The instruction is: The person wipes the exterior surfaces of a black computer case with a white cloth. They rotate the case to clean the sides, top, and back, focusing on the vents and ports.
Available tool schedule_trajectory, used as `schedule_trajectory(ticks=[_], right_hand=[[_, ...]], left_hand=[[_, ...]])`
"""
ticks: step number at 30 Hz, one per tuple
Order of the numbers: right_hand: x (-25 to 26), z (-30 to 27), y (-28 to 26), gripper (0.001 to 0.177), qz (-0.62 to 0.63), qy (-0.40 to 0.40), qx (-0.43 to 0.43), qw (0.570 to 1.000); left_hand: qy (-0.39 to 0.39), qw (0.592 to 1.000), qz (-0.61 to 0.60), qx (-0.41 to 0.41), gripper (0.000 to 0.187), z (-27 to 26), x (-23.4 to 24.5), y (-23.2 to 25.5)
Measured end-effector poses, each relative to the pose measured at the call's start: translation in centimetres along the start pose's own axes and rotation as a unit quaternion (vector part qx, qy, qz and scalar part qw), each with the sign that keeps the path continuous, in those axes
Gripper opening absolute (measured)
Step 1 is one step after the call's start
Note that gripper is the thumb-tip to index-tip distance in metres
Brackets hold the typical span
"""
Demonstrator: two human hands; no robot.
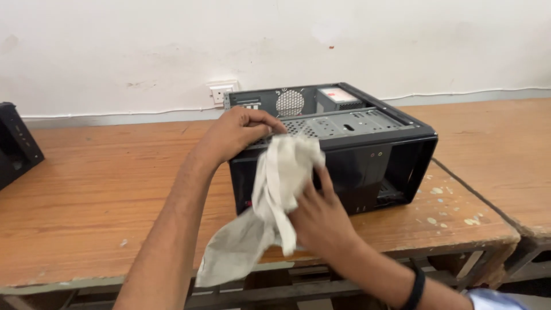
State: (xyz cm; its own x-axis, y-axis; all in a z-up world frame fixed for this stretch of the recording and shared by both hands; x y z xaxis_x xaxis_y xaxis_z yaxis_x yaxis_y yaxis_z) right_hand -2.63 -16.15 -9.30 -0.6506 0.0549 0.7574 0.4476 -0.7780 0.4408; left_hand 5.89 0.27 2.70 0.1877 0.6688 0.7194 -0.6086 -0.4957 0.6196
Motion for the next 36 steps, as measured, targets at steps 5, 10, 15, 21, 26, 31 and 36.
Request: schedule_trajectory(ticks=[5,10,15,21,26,31,36], right_hand=[[-2.7,-4.0,-1.7,0.062,0.022,-0.007,0.024,0.999],[-0.1,-3.1,-4.5,0.07,0.066,0.066,-0.063,0.994],[1.6,-0.7,-4.6,0.059,0.111,0.147,-0.12,0.975],[-0.2,-2.1,-5.4,0.054,0.119,0.163,-0.146,0.968],[-5.1,-6.4,-9.0,0.059,0.192,0.1,-0.122,0.969],[-6.2,-7.5,-9.7,0.069,0.14,0.105,-0.167,0.97],[-7.2,-8.4,-8.7,0.076,0.121,0.095,-0.203,0.967]], left_hand=[[-0.004,1.0,-0.017,0.021,0.025,-0.2,-0.2,0.0],[-0.003,0.999,-0.024,0.023,0.026,0.0,0.0,0.5],[-0.011,0.998,-0.023,0.053,0.025,-0.6,-0.3,0.2],[-0.006,1.0,-0.026,0.006,0.027,-0.2,-0.3,0.0],[0.003,0.997,-0.024,0.077,0.027,-0.4,-0.2,0.5],[-0.002,0.999,-0.026,0.028,0.025,-0.1,-0.3,-0.1],[0.0,0.998,-0.048,0.039,0.024,-0.4,-0.3,0.6]])
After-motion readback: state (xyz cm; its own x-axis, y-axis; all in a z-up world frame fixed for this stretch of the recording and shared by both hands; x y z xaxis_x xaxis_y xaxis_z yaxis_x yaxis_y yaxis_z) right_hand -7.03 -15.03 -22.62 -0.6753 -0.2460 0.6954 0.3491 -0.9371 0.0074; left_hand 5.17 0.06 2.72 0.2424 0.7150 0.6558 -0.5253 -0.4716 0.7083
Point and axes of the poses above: each hand's wrist, its own z-axis towards the middle knuckle, its own x-axis out of the back of the hand, y = z × x, the point moved 4 cm from there along z, towards the middle knuckle, and after that the axes turned 12 degrees about -y, right-handed, at the moved point
